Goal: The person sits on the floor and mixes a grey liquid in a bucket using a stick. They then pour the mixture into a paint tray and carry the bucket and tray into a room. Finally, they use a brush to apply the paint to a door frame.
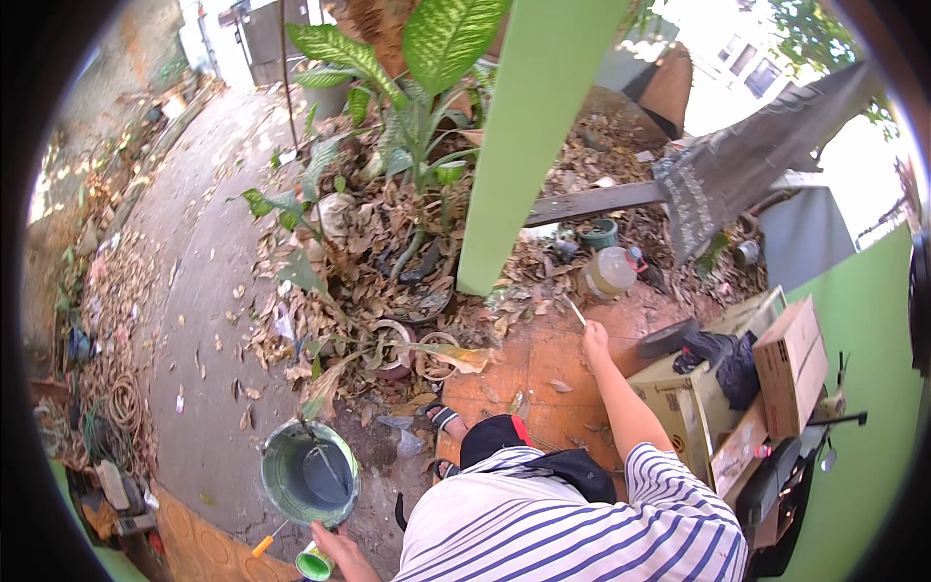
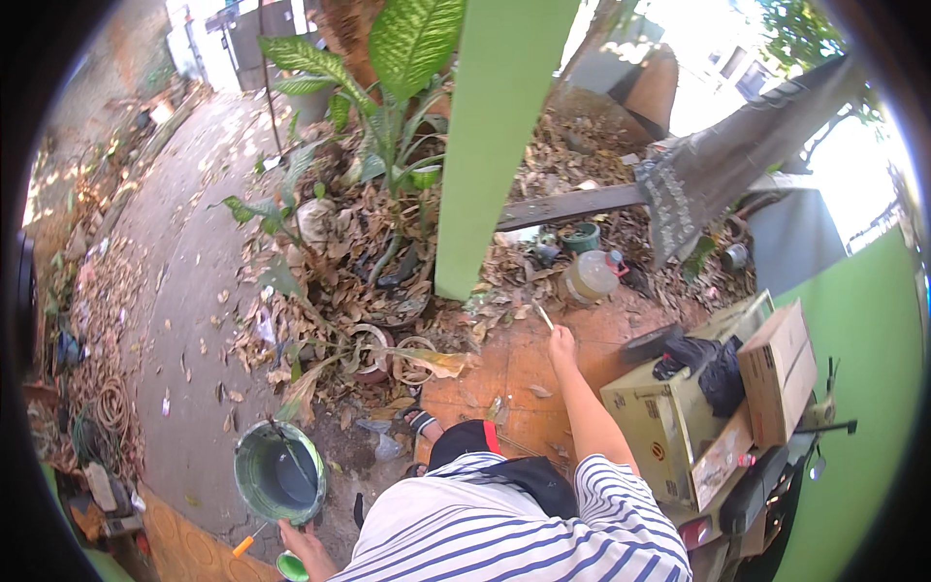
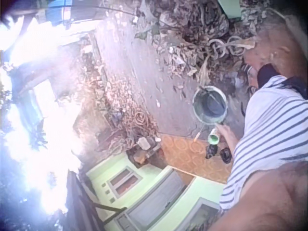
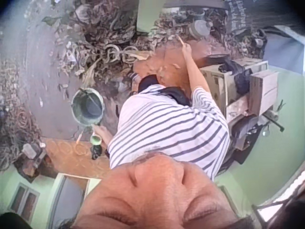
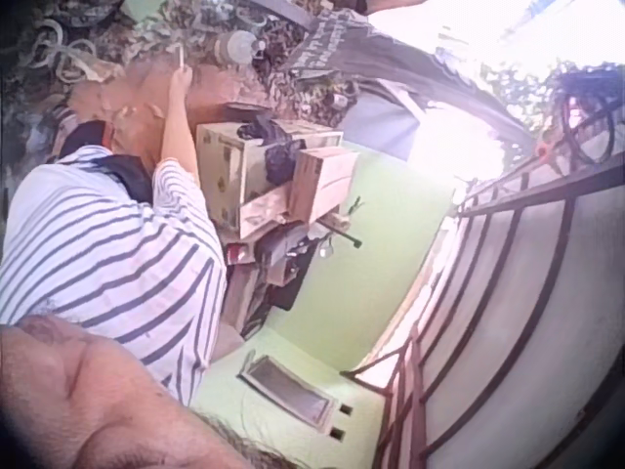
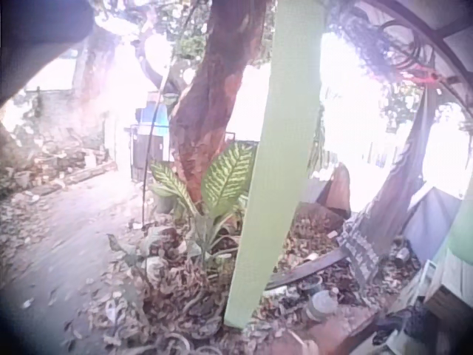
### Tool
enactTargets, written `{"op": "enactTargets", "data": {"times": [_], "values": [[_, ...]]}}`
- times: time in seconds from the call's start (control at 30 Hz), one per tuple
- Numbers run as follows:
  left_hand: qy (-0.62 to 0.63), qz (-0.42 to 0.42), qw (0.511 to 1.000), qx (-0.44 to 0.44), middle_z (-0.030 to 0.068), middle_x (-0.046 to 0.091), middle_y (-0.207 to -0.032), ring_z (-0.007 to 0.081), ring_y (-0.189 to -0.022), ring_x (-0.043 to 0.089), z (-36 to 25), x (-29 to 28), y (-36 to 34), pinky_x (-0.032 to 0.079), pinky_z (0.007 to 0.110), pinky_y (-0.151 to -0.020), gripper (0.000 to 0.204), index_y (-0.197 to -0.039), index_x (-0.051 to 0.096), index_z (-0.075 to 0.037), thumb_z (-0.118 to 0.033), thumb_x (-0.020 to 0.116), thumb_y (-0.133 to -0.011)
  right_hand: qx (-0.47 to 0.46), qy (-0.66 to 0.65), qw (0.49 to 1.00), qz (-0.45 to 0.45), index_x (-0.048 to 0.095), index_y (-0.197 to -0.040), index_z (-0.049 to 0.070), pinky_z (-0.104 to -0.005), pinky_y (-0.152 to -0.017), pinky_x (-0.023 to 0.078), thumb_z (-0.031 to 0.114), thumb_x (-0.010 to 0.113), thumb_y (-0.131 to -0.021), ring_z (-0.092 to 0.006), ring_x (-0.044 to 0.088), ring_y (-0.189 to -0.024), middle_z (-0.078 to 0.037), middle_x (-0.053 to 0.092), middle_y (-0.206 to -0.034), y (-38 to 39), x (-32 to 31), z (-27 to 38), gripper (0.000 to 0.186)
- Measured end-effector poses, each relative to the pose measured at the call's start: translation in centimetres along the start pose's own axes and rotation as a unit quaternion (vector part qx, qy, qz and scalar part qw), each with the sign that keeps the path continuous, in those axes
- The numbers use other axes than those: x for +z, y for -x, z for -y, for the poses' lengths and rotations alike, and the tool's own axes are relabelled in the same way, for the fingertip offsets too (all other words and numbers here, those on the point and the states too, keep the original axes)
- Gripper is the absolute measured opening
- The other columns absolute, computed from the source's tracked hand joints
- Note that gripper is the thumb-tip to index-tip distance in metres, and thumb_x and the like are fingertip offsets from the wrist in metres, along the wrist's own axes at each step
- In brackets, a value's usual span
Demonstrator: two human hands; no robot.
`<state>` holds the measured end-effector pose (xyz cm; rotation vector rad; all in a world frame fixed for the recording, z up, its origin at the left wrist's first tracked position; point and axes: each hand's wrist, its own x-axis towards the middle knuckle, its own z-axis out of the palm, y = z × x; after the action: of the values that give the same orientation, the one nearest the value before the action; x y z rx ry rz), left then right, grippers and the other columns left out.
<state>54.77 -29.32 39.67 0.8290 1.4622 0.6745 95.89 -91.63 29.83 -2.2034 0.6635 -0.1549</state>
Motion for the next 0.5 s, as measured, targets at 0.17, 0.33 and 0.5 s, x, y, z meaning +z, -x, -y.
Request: {"op": "enactTargets", "data": {"times": [0.17, 0.33, 0.5], "values": [[-0.011, 0.053, 0.998, 0.013, 0.0101, 0.052, -0.123, 0.0233, -0.108, 0.053, -1.0, 1.5, -0.9, 0.049, 0.045, -0.082, 0.04, -0.118, 0.052, -0.008, -0.034, 0.059, -0.088, 0.106, -0.305, 0.945, 0.053, 0.059, -0.12, 0.008, -0.0215, -0.044, 0.04, 0.018, 0.045, -0.101, -0.0053, 0.048, -0.055, 0.004, 0.046, -0.069, 6.3, -7.1, 9.8, 0.025], [-0.006, 0.113, 0.994, -0.011, 0.0083, 0.056, -0.115, 0.0226, -0.101, 0.058, 1.4, 4.7, -0.1, 0.053, 0.045, -0.078, 0.036, -0.115, 0.054, -0.007, -0.03, 0.06, -0.088, 0.072, -0.345, 0.935, 0.027, 0.057, -0.123, 0.008, -0.0219, -0.049, 0.044, 0.014, 0.047, -0.101, -0.0086, 0.058, -0.064, 0.0, 0.058, -0.079, 5.4, -12.4, 10.6, 0.025], [-0.011, 0.112, 0.994, -0.009, 0.0085, 0.055, -0.115, 0.0234, -0.103, 0.057, 2.5, 7.8, 2.4, 0.052, 0.047, -0.081, 0.035, -0.114, 0.055, -0.008, -0.027, 0.061, -0.085, 0.036, -0.375, 0.926, 0.005, 0.056, -0.125, 0.005, -0.0232, -0.048, 0.045, 0.014, 0.047, -0.101, -0.0091, 0.06, -0.066, -0.001, 0.058, -0.08, 1.1, -11.2, 8.2, 0.027]]}}
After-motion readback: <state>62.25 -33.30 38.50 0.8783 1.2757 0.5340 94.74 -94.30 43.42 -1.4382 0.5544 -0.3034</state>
